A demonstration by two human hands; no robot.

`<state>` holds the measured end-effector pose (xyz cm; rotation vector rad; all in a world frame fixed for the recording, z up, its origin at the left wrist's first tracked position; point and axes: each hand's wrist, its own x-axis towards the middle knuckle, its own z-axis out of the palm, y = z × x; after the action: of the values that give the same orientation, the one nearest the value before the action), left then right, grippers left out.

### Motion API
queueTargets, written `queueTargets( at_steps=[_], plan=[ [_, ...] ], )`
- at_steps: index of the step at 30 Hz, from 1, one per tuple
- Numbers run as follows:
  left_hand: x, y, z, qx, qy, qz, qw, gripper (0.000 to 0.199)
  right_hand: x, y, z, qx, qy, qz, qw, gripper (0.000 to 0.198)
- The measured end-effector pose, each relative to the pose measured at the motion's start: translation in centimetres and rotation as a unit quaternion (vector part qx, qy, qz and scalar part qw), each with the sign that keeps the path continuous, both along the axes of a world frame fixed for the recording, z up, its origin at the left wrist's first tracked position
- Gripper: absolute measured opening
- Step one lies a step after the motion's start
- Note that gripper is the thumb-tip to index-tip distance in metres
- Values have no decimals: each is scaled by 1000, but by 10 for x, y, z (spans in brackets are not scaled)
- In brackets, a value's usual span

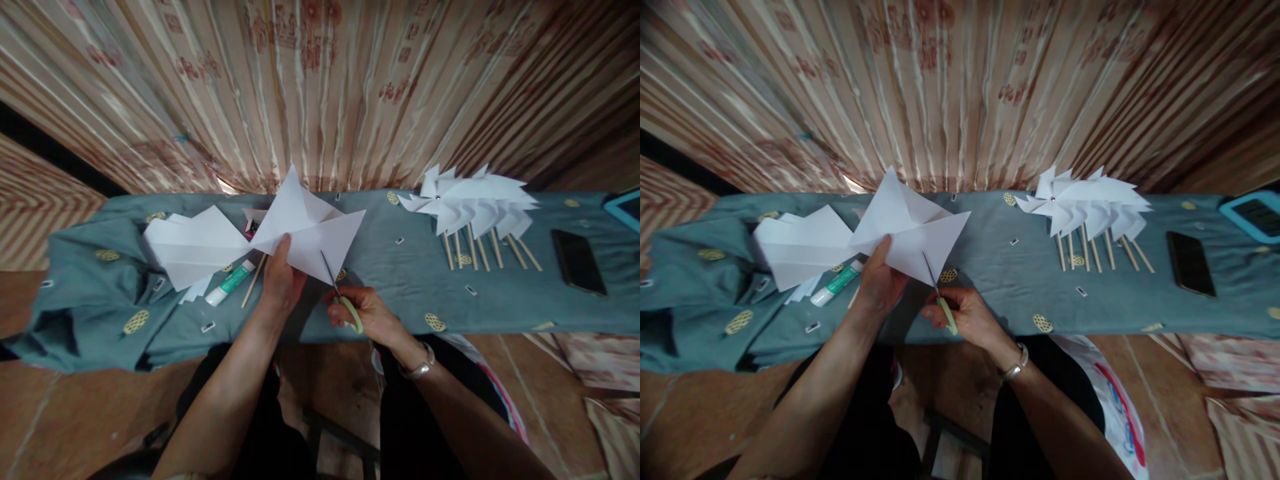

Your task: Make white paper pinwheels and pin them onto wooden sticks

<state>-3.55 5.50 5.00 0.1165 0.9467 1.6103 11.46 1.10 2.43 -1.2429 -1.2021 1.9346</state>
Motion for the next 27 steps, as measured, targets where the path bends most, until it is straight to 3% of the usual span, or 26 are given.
queueTargets(
  at_steps=[5,12,27],
  plan=[
    [3,-4,-4,-5,14,-21,1000,17,2,0,-3,29,-7,-9,1000,48],
    [5,-5,-4,5,7,-21,1000,21,1,2,0,10,-12,-19,1000,51],
    [9,-9,-5,-33,-13,-48,998,24,3,3,-3,33,-8,-25,999,45]
  ],
)
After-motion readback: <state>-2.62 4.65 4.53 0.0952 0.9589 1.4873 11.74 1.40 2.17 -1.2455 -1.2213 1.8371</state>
